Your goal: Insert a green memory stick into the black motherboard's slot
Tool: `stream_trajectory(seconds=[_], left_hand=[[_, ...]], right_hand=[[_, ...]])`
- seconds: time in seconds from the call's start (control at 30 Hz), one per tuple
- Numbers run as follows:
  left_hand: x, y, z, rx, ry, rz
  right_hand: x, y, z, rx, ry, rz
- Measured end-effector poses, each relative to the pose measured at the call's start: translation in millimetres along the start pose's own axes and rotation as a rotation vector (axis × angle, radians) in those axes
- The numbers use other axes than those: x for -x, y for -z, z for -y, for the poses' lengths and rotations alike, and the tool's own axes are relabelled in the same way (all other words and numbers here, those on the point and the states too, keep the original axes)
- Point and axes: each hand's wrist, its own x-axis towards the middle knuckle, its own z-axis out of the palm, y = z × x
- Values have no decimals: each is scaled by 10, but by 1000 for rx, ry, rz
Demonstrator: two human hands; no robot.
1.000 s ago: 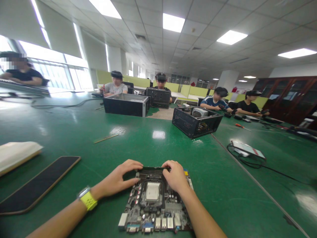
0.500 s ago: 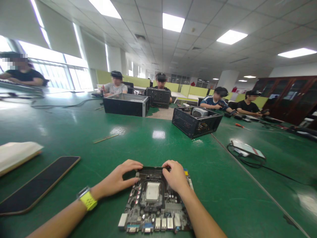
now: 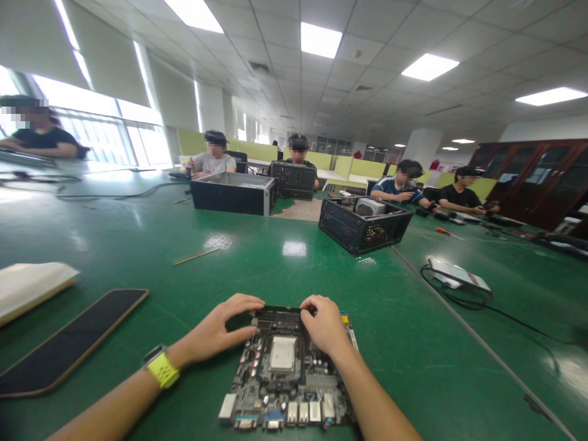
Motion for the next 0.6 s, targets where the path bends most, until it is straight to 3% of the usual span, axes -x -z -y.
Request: stream_trajectory(seconds=[0.6], left_hand=[[-11, 8, -15, 3, 0, 3]], right_hand=[[-4, -18, -19, -5, 11, -4]])
